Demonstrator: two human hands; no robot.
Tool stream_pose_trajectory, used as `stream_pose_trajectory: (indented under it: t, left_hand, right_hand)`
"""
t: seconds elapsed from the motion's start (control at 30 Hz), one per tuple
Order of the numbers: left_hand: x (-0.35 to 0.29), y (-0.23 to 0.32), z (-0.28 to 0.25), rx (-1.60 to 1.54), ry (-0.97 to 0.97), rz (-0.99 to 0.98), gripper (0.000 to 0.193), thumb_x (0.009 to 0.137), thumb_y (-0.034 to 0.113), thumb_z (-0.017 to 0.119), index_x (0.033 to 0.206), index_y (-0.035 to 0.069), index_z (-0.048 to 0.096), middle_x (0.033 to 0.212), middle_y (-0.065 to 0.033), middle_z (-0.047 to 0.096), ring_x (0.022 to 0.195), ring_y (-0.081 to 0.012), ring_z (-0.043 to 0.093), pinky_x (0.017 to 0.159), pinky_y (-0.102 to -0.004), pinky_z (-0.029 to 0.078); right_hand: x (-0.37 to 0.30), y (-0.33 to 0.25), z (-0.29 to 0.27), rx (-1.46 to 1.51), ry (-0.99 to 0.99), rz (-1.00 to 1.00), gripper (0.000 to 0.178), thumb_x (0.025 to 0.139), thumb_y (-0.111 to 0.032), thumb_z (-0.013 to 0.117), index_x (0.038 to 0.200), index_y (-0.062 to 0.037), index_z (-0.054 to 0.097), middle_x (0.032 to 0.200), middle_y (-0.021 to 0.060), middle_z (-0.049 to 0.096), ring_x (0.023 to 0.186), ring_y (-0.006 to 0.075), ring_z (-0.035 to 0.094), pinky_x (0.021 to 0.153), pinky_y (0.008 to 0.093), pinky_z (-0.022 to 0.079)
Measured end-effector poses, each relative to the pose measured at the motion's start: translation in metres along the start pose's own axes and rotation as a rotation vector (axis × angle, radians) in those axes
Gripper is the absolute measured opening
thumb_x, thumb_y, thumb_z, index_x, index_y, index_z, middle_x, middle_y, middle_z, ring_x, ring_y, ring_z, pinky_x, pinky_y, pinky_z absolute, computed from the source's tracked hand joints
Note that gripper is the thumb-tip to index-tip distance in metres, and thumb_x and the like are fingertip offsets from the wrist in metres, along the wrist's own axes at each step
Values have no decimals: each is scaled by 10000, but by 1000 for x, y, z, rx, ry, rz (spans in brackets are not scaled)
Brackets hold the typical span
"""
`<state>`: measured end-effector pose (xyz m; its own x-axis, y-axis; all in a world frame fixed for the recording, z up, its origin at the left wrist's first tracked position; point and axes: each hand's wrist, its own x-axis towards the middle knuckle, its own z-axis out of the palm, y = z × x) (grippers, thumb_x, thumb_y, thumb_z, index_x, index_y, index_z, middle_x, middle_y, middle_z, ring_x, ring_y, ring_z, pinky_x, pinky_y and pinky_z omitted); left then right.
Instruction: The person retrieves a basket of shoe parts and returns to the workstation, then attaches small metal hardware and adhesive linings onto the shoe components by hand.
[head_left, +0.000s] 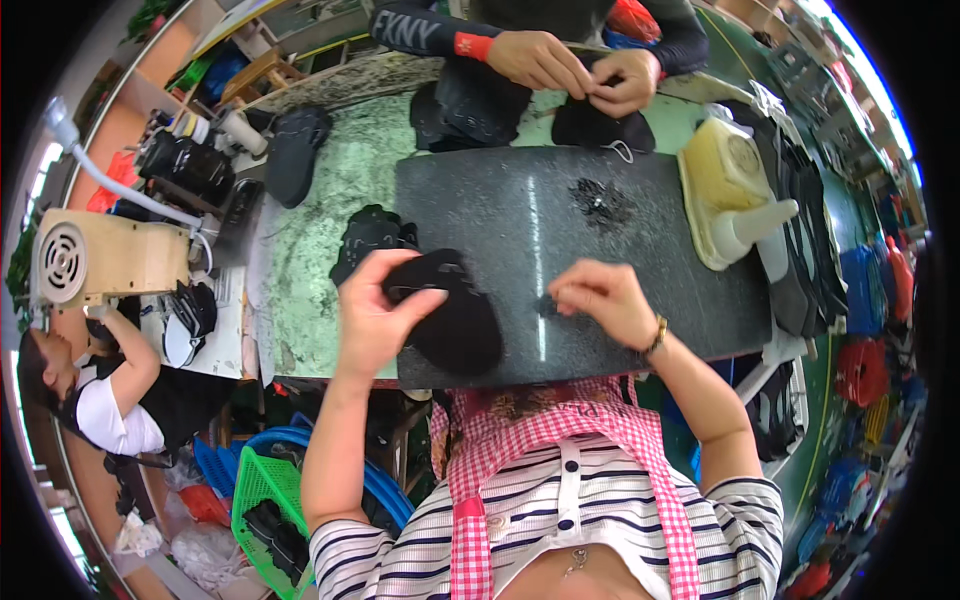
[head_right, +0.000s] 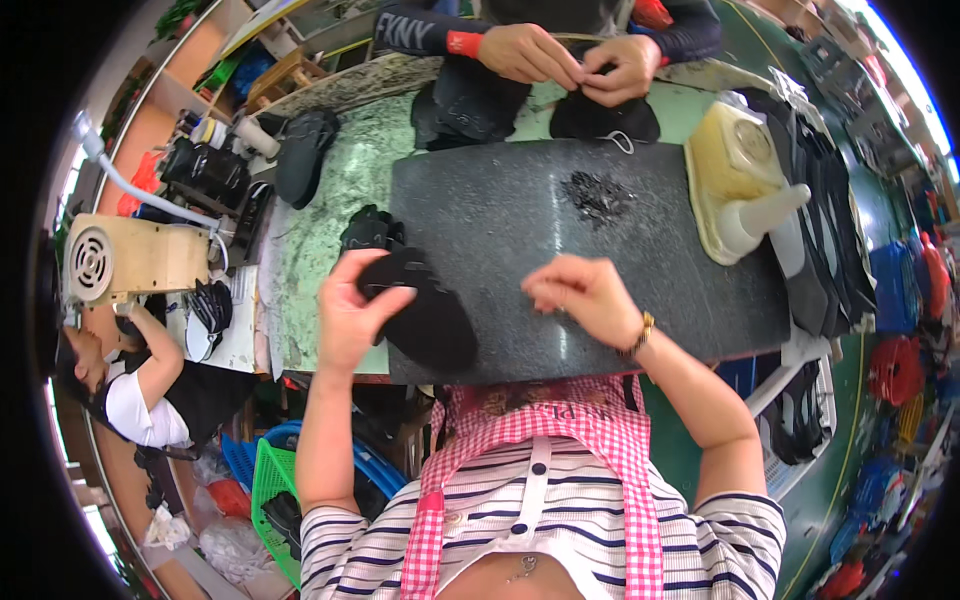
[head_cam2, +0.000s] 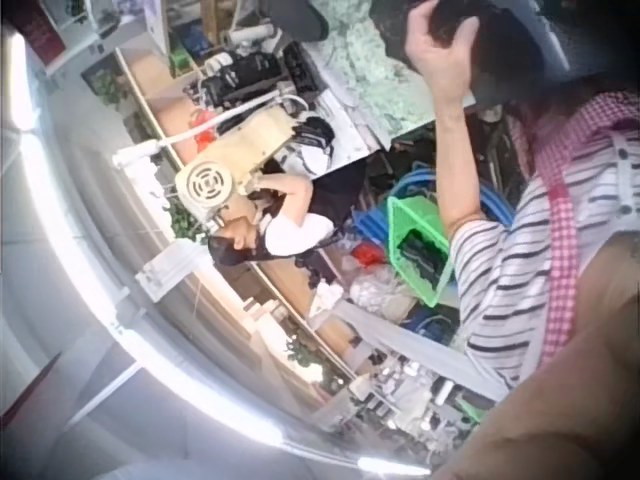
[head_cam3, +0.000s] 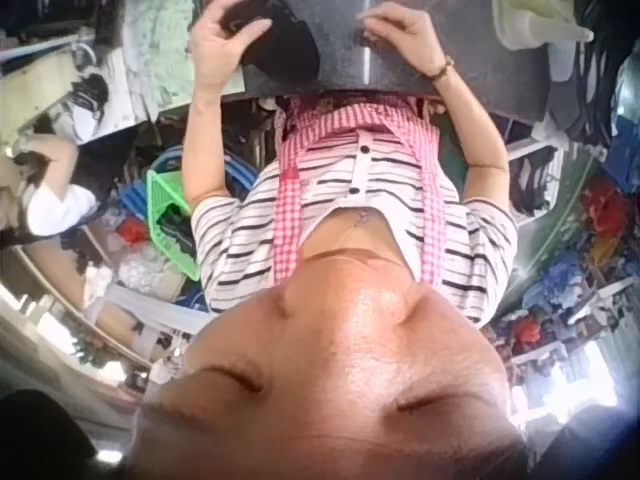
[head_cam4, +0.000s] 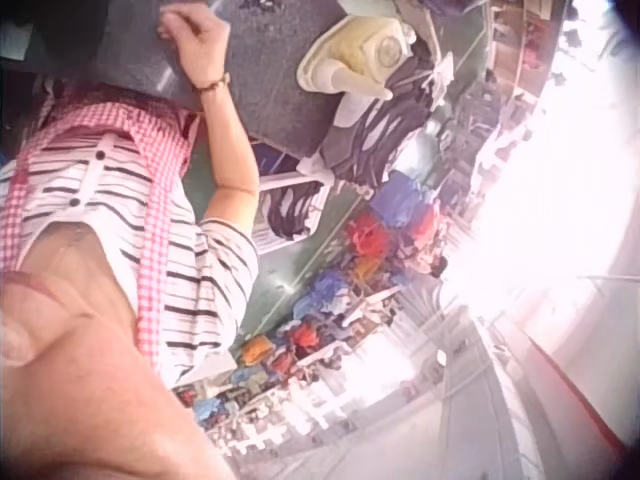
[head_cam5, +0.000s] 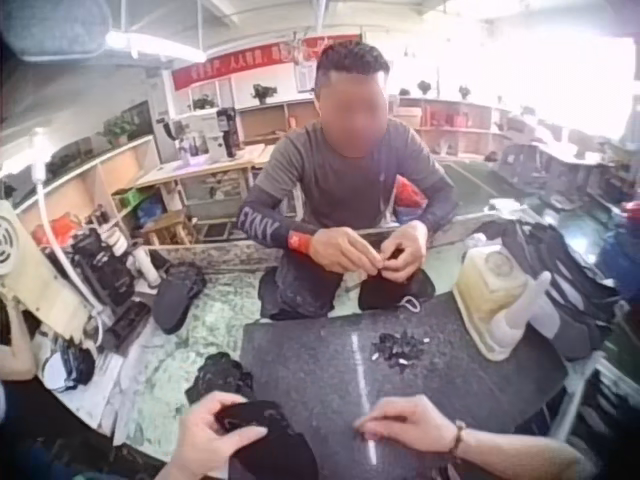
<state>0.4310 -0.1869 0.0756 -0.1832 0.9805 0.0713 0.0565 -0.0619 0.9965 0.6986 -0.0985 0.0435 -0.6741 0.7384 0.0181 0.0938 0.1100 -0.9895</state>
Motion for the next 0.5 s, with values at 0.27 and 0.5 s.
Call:
stream_pose_trajectory:
  t: [0.27, 0.5]
  left_hand:
    - [-16, -27, 78, 820, 205, 566, 379, 701, 133, 746, 1034, 34, 595, 920, -102, 622, 867, -244, 602, 748, -324, 471]
    - [-34, -34, 88, -307, -86, -210, 41, 840, 13, 616, 865, -16, 631, 809, -30, 632, 755, -69, 579, 696, -181, 462]
  right_hand:
    - [-6, -4, 12, 498, 101, 251, 171, 873, -55, 577, 1019, 33, 571, 886, 91, 650, 809, 144, 645, 692, 240, 528]
    - [-28, 2, 31, 606, 44, 190, 175, 855, -106, 626, 971, 22, 600, 832, 22, 619, 744, 79, 584, 675, 217, 491]
